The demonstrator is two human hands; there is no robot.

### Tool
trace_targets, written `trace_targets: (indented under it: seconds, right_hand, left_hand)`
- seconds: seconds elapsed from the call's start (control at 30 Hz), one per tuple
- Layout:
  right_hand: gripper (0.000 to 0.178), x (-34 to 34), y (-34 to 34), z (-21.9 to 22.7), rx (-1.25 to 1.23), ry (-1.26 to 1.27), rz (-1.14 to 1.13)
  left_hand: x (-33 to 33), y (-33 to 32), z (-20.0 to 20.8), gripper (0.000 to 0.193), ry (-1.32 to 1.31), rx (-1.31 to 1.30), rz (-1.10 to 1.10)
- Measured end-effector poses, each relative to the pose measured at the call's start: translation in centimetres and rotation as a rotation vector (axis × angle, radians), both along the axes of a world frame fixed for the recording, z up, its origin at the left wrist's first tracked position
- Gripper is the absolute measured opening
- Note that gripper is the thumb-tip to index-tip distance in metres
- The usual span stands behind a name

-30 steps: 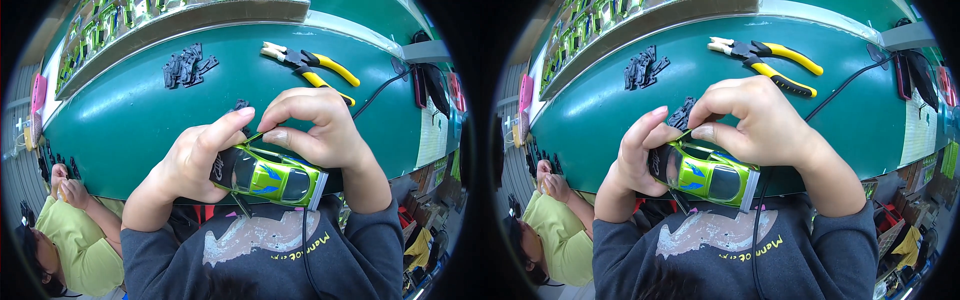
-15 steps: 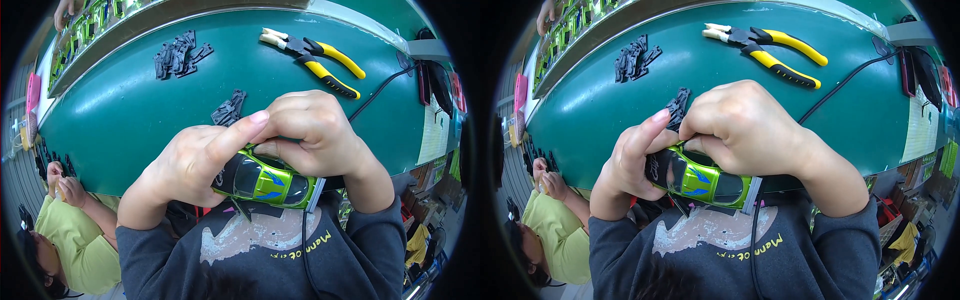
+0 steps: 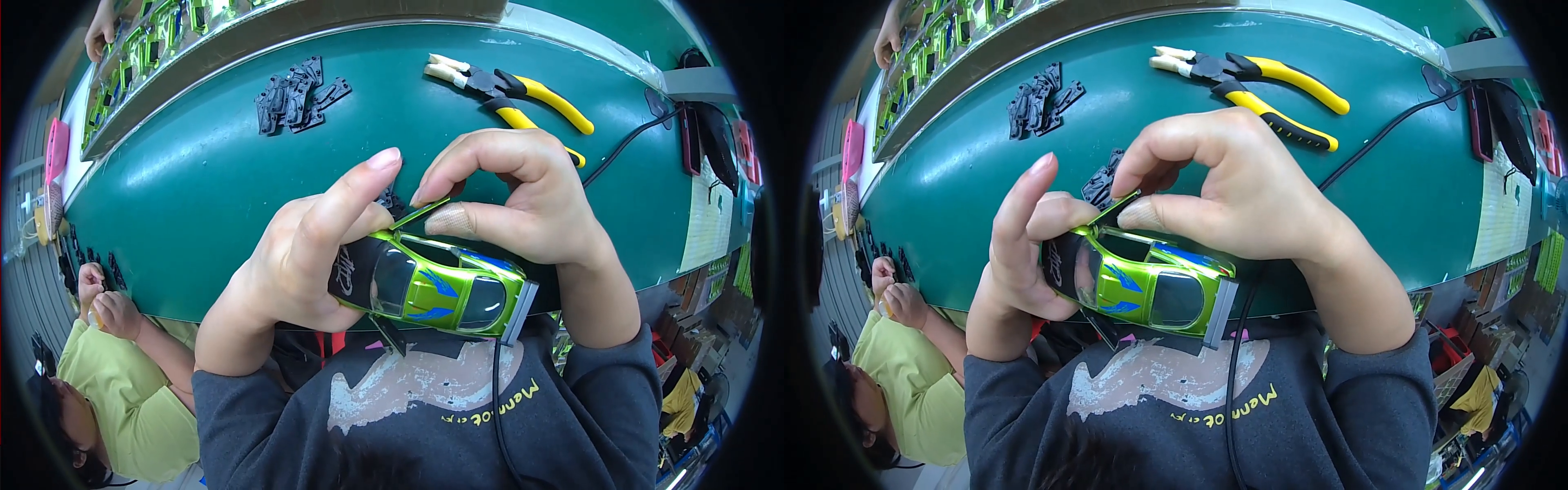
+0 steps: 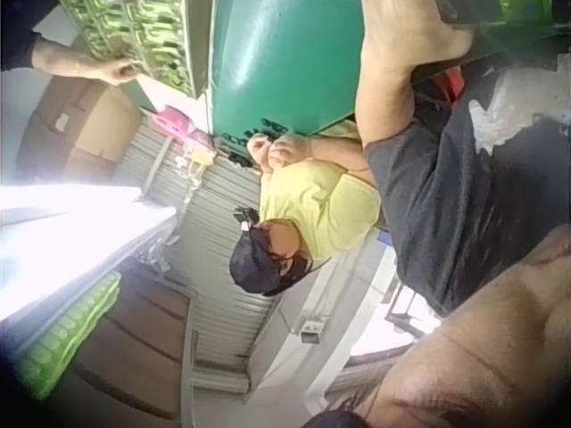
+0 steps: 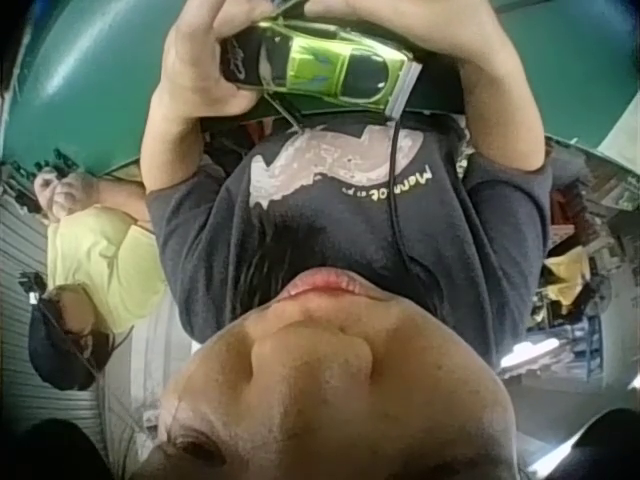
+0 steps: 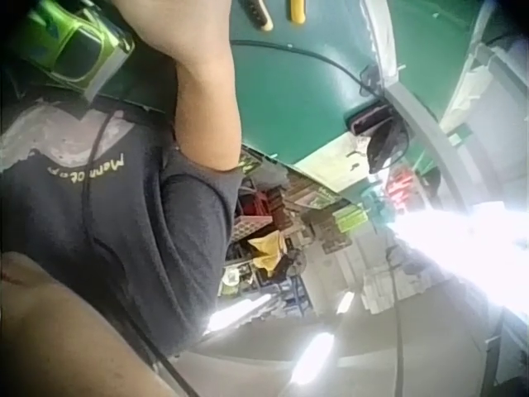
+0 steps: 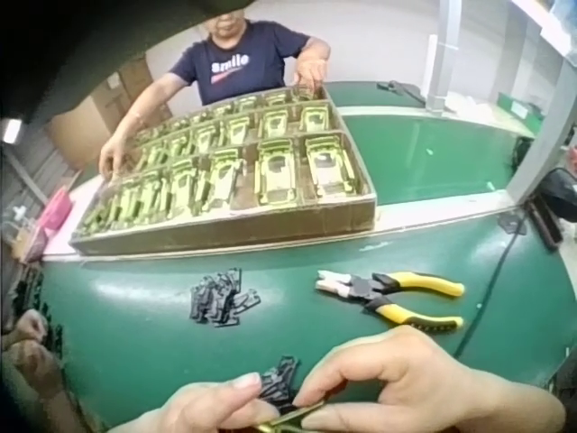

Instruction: The person assembles small black plastic components into a green toy car shell by hand at a production workbench.

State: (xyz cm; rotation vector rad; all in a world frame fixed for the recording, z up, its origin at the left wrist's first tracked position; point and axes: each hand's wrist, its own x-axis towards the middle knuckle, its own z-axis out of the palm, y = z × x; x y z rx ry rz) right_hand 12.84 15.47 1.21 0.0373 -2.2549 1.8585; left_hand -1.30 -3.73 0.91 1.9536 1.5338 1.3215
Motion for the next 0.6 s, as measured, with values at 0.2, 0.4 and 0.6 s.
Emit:
trace_targets:
  seconds: [0.2, 0.4, 0.6]
  right_hand:
    - [0.014, 0.3, -0.1, 0.0, 0.053, 0.041, -0.044]
    - [0.016, -0.3, 0.4, -0.1, 0.003, -0.082, -0.051]
    - [0.07, 0.2, 1.3, 2.5, 0.221, -0.02, 0.078]
  left_hand:
    - [0.2, -0.1, 0.3, 0.081, 0.028, -0.014, 0.018]
    - [0.0, 0.5, -0.9, 0.098, 0.004, 0.036, 0.104]
    - [-0.3, 0.3, 0.1, 0.101, 0.085, 0.062, 0.189]
